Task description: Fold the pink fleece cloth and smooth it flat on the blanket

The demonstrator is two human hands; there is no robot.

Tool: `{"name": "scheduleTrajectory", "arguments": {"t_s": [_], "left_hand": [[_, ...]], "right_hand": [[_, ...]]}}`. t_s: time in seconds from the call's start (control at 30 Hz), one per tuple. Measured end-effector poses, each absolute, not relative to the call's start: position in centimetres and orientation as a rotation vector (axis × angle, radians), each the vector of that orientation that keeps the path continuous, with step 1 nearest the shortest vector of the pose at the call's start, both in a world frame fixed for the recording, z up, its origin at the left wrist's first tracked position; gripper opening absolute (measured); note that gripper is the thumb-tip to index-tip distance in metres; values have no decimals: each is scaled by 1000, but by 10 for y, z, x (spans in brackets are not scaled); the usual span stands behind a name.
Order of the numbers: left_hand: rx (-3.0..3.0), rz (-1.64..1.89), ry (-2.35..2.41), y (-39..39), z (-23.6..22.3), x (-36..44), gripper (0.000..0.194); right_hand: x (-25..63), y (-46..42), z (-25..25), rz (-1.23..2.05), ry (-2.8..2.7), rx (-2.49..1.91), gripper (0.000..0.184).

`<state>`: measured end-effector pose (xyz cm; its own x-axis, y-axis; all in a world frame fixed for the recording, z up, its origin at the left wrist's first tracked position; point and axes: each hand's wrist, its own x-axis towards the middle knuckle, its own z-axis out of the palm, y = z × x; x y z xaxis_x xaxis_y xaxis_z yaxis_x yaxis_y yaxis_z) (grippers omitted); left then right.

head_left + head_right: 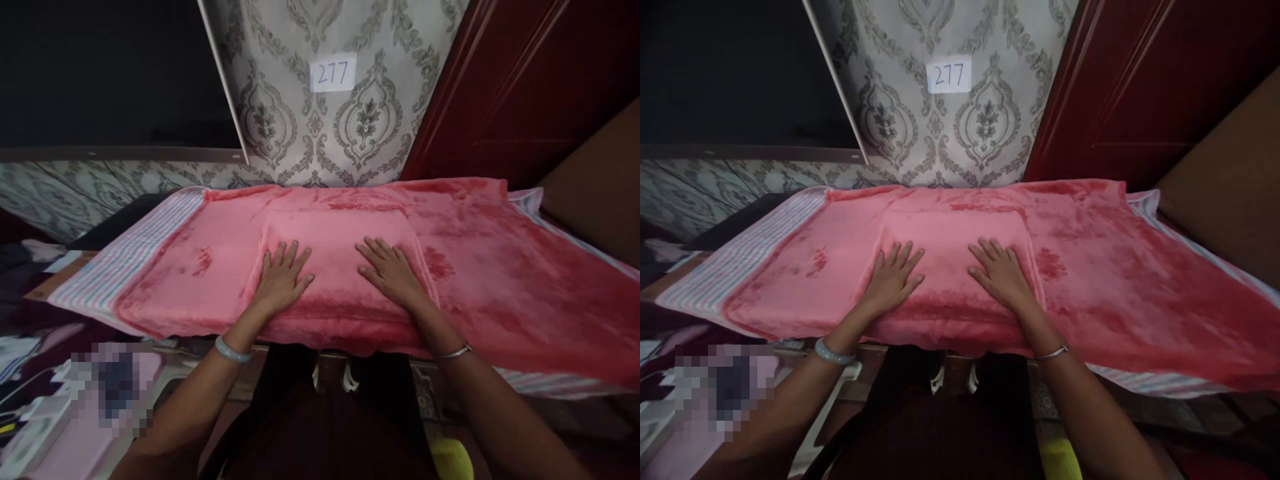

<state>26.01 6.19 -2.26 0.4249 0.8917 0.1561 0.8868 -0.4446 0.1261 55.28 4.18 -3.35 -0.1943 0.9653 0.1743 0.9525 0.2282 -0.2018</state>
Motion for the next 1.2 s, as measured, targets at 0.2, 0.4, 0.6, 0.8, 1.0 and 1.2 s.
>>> {"name": "scheduleTrajectory", "arguments": {"t_s": [0.2,0.4,0.6,0.8,1.0,1.2], "left_hand": [[2613,348,1635,61,-11,261,58],[2696,418,1679,32,-10,235,55],[2662,491,1608,22,-40,200,58],[2725,645,1389,23,-46,188,74],[2759,709,1323,11,-45,164,65],[2780,600,1302,15,-44,150,67]], "right_hand": [[551,40,-27,70,-2227,-1794,55],[563,-3,-36,-64,-2247,-1757,53],[597,-44,-70,-171,-2109,-1595,58],[601,-48,-72,-151,-2116,-1437,75],[615,-57,-68,-74,-2141,-1452,73],[627,-55,-66,-90,-2213,-1437,85]]}}
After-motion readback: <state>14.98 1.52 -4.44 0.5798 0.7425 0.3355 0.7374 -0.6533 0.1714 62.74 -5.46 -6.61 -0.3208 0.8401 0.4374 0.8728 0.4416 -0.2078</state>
